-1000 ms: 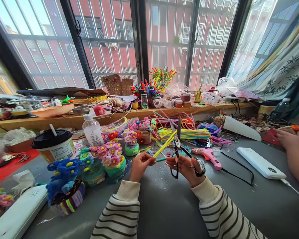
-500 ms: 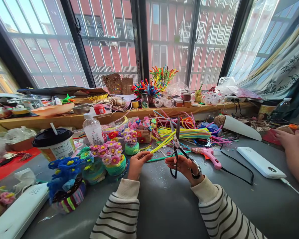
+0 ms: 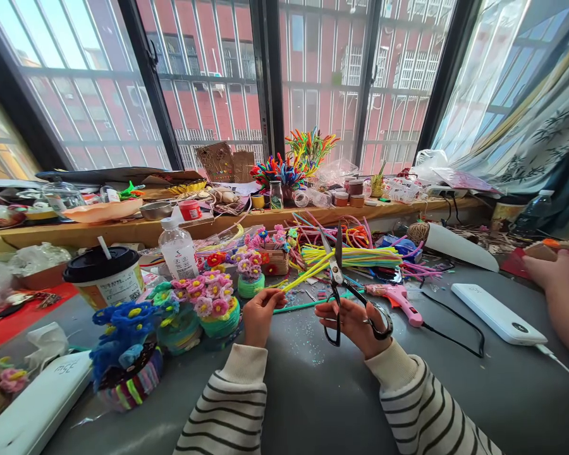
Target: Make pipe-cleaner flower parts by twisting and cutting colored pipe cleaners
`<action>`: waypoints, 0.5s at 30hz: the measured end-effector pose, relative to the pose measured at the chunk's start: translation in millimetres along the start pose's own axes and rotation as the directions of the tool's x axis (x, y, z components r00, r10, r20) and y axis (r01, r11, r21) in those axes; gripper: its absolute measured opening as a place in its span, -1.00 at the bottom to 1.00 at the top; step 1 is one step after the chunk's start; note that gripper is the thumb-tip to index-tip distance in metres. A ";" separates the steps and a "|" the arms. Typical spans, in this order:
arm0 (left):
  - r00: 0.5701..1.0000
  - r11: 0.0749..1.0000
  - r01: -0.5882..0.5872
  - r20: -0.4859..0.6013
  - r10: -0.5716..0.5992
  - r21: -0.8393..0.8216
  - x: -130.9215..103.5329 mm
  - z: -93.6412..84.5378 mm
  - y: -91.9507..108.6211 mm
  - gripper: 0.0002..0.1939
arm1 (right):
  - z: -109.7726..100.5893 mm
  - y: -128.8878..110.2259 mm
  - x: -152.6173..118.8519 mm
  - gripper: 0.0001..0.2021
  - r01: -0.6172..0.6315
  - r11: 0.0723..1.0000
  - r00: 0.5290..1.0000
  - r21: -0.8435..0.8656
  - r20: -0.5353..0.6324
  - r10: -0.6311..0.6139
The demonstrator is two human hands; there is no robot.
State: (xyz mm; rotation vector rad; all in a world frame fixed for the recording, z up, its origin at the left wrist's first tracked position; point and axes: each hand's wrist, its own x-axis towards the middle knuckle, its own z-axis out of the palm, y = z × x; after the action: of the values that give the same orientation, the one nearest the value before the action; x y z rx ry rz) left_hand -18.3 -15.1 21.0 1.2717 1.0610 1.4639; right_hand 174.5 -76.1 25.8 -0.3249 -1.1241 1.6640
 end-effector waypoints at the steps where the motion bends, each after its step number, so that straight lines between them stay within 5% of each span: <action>1: 1.000 1.000 0.000 0.006 0.000 0.010 -0.5 0.0 0.5 -0.83 | -0.2 0.6 -0.3 -0.56 -0.001 1.000 1.000 -0.001 0.000 0.001; 15: 1.000 0.998 -0.012 0.000 0.012 0.055 -2.4 1.1 -1.7 -0.87 | -7.3 7.2 -4.8 -0.55 0.051 0.999 0.996 -0.016 -0.068 -0.052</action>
State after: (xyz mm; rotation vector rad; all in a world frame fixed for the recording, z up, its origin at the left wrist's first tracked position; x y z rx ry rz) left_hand -16.8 -17.0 18.9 1.3189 1.1025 1.4526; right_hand 177.1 -76.6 14.8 -0.3566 -1.0854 1.5890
